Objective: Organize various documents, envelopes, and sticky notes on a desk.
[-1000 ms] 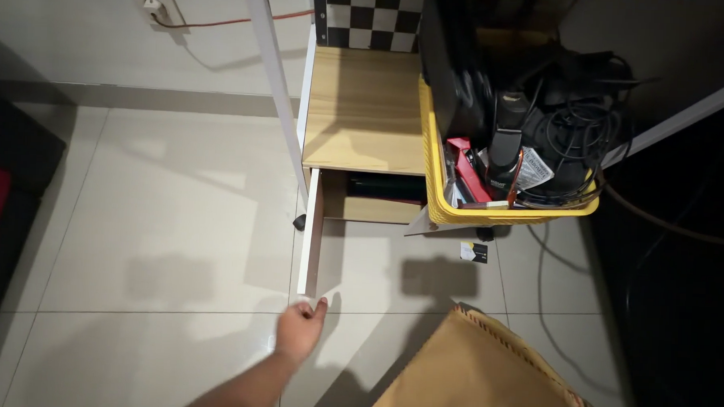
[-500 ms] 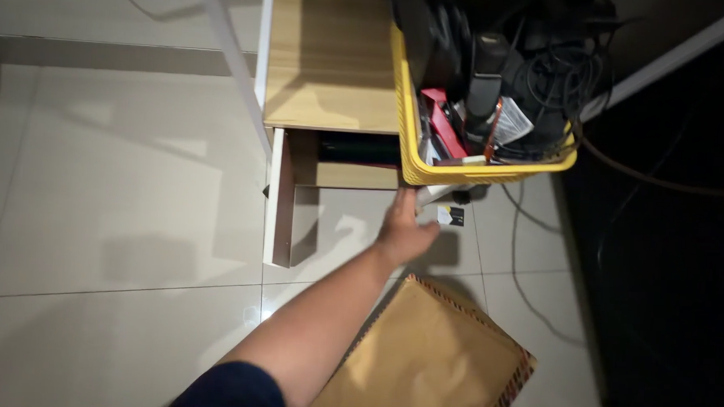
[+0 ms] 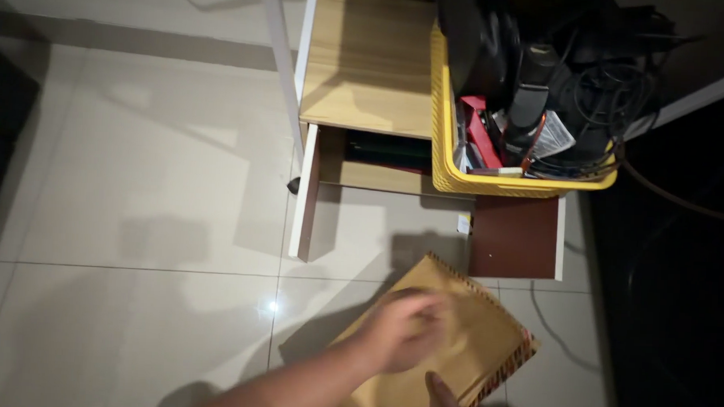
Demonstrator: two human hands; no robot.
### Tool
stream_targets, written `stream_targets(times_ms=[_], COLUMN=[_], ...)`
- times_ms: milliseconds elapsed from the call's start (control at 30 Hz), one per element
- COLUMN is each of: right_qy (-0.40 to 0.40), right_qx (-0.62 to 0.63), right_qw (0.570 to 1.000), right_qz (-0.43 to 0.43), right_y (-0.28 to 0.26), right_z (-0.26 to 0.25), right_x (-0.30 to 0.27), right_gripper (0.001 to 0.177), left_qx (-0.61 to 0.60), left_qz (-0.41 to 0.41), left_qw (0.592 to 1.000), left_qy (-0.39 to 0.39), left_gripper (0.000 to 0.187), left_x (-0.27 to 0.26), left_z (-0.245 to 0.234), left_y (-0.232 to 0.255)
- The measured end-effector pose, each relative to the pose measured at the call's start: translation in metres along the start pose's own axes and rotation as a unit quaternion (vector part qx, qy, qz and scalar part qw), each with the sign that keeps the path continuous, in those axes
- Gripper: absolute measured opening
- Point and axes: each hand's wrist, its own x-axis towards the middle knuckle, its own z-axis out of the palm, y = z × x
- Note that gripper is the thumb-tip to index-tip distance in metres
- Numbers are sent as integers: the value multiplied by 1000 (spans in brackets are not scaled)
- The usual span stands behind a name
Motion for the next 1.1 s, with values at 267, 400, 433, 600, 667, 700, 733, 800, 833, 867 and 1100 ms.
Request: stream_targets(times_ms=[267,400,433,600,667,700,733,800,833,867,1100], right_qy=[13,42,30,13,7,-6,-19,-78,-133,-137,-178], right_qx=[-10,32,59,146,159,176,198,193,182,184,178], right_qw=[999,999,996,989,987,984,980,978,973,972,965], right_qz=[27,-14,-60,3,17,7,-6,-26,-47,-43,-74], right_y=[-98,-106,-107,-126,-128,-127,-126,-116,-109,-109,-127], right_z=[193,226,234,263,280,287,299,306,310,317,365], right_x=[49,71,80,113,141,160,180,242,272,300,387], right_gripper=[53,51,52,50,49,48,47,45,46,46,39], left_qx=[289,325,291,335,361,363,369,371,367,369,361], left_qz=[-402,-662,-715,-718,-715,-720,-721,-721,-722,-724,-728], left_qw=[777,654,630,609,598,592,586,585,586,583,579], left_qy=[388,168,85,-7,-14,-20,-24,-24,-27,-23,-61], left_gripper=[37,112,133,145,146,145,145,144,144,144,145], left_x=[-151,-124,-118,-129,-130,-132,-130,-122,-120,-119,-108], left_z=[-127,-149,-153,-143,-142,-139,-141,-144,-146,-147,-157], left_y=[-117,-79,-73,-91,-96,-98,-101,-97,-94,-93,-86])
